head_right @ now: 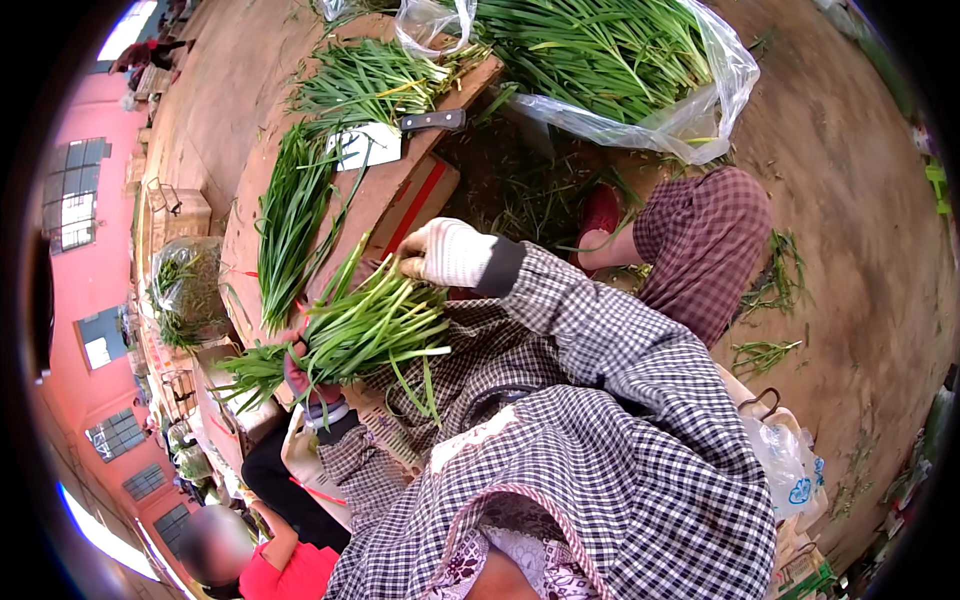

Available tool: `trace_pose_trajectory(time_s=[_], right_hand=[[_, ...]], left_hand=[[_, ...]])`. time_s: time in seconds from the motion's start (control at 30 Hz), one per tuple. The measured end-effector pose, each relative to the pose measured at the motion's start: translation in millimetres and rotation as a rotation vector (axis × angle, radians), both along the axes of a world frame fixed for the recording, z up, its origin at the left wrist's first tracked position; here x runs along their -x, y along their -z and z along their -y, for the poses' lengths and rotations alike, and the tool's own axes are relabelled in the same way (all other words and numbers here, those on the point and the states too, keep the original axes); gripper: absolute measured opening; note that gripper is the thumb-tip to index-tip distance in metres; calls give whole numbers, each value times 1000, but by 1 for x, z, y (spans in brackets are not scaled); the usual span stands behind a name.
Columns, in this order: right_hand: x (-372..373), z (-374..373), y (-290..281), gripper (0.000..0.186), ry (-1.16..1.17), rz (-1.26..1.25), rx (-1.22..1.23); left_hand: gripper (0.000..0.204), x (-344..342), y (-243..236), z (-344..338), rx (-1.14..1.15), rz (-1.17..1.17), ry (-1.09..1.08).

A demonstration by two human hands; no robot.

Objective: The person trims the ends of large bunches of green vegetables using a cleaver on a wooden board and then bundles them with red tape.

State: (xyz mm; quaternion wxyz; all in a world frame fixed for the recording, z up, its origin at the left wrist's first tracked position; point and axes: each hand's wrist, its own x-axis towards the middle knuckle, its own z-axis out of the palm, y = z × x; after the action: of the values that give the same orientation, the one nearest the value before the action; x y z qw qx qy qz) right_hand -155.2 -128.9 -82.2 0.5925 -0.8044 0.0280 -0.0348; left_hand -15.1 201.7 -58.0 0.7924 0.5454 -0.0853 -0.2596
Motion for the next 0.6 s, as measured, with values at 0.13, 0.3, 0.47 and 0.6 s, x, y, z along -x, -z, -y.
trace_pose_trajectory(time_s=[0.13, 0.3, 0.47, 0.6], right_hand=[[0, -2, 7, 18, 60, 38, -75], [16, 12, -4, 44, 171, -136, -287], [-22, -39, -17, 39, -92, 5, -282], [-7, -31, 22, 11, 179, -158, -174]], left_hand=[[21, -9, 11, -9, -33, -51, -162], [28, -18, 18, -22, 93, -11, -123], [27, -8, 22, 19, 254, -2, -66], [22, -20, 17, 18, 381, -243, 22]])
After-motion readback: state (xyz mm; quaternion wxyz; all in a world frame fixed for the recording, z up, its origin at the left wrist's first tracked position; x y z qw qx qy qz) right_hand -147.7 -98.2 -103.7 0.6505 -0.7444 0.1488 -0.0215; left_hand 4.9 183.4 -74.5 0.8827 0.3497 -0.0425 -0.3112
